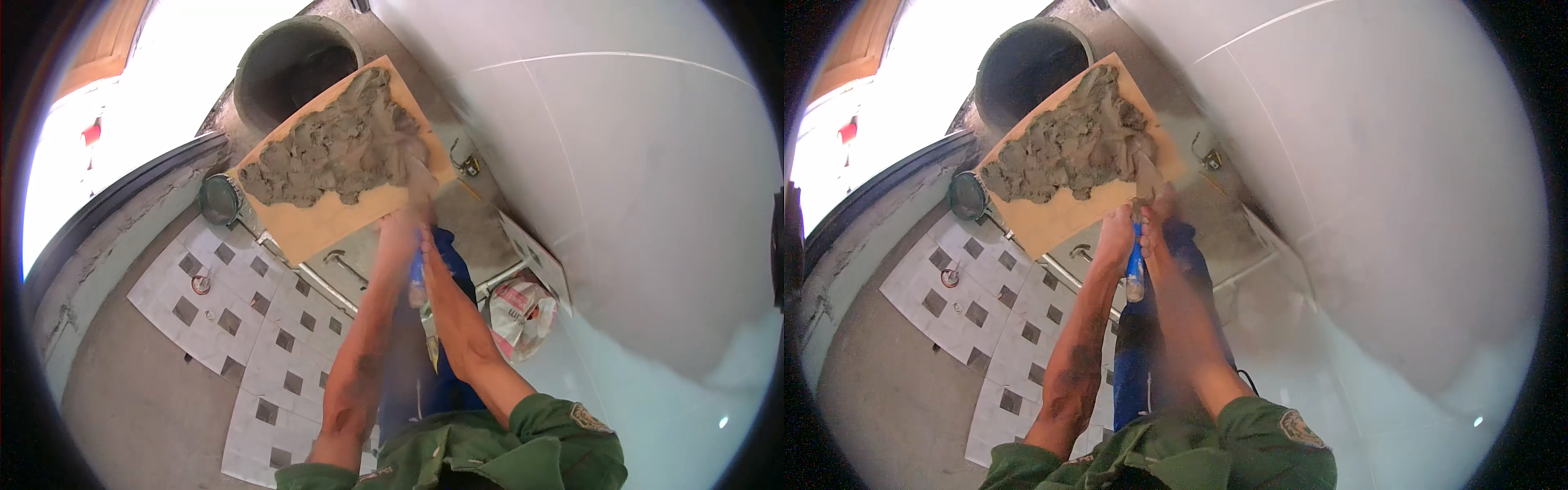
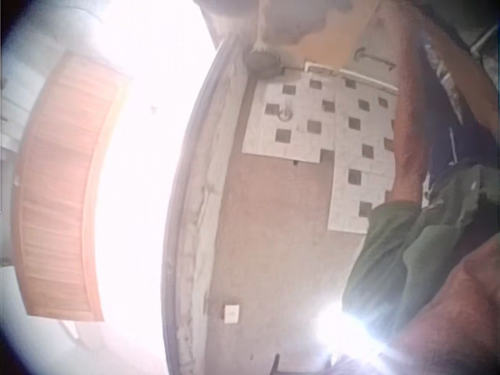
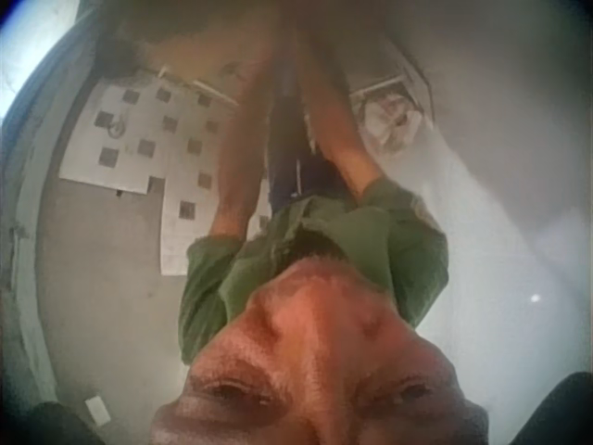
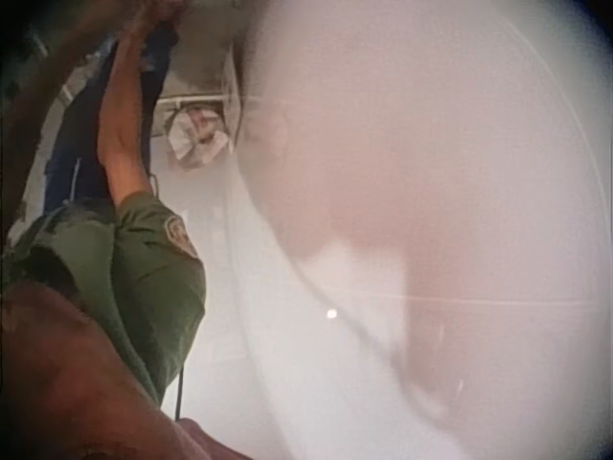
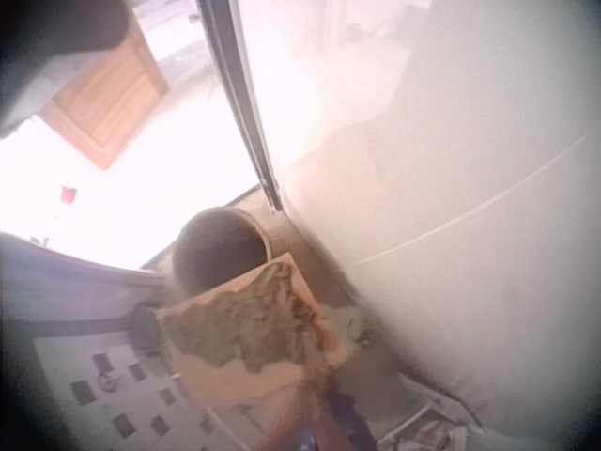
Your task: Applying mortar to the back of a ceramic tile and fixing it onto an upper wall or ceiling.
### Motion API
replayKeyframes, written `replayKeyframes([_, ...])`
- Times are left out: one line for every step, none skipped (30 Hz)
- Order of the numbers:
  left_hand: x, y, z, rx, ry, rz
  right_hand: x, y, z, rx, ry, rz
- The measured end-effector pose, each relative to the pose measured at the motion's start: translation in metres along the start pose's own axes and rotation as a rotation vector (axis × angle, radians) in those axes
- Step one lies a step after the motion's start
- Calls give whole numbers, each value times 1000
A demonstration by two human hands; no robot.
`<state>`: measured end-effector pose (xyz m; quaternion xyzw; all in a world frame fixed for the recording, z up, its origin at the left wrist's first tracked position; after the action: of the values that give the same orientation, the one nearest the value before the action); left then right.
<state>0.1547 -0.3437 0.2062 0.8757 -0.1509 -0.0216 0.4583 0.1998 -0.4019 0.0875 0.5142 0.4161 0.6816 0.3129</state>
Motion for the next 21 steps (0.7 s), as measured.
replayKeyframes([2, -3, 3, 81, -94, 27, -1, 1, 0, 7, -2, -3])
replayKeyframes([1, 0, 13, -46, -23, 13, -1, 1, -1, 9, -4, -7])
replayKeyframes([2, 1, 17, -119, 81, 57, -1, 2, -1, 8, -3, -7])
replayKeyframes([2, 5, 18, -158, 43, 3, -1, 2, -2, 8, -2, -11])
replayKeyframes([3, 8, 8, 38, -230, 11, -1, 2, -2, 9, 5, -4])
replayKeyframes([10, 11, -1, 139, -366, 20, -1, 2, -2, 9, 12, 0])
replayKeyframes([13, 14, -13, 242, -502, 15, -1, 2, -3, 13, 20, 2])
replayKeyframes([20, 19, -20, 235, -404, -69, -2, 3, -3, 16, 32, 6])
replayKeyframes([23, 21, -29, 242, -347, -109, -2, 3, -4, 18, 46, 13])
replayKeyframes([28, 24, -38, 252, -290, -147, -3, 3, -5, 18, 60, 15])
replayKeyframes([29, 29, -46, 235, -334, -115, -3, 4, -6, 19, 63, 11])
replayKeyframes([29, 35, -50, 163, -420, -105, -4, 4, -6, 19, 64, 9])
replayKeyframes([28, 40, -59, 211, -378, -85, -4, 3, -6, 17, 75, 4])
replayKeyframes([23, 47, -55, -3, -287, -87, -4, 3, -6, 19, 70, 7])
replayKeyframes([17, 47, -52, -197, -249, -73, -4, 2, -6, 18, 67, 12])
replayKeyframes([11, 47, -55, -219, -200, -93, -4, 1, -5, 18, 69, 18])
replayKeyframes([4, 40, -58, -193, -245, -66, -4, 0, -5, 13, 69, 25])
replayKeyframes([-1, 30, -58, -227, -290, -55, -5, -1, -4, 10, 76, 29])
replayKeyframes([-5, 16, -60, -163, -291, -24, -6, -3, -4, 12, 87, 28])
replayKeyframes([-6, 2, -64, -21, -480, 43, -7, -3, -4, 18, 106, 25])
replayKeyframes([-5, -3, -64, 179, -751, 91, -9, -3, -6, 27, 147, 21])
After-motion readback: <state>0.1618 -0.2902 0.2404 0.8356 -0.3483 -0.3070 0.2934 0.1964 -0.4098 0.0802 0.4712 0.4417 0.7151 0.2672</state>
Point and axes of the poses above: each hand's wrist, its own y-axis away from the middle knuckle, its own x-axis out of the palm, z = x × y, the point moved 4 cm from there along -y, towards the middle knuckle, and after that the axes turned 1 degree about y, right-handed, at the moved point
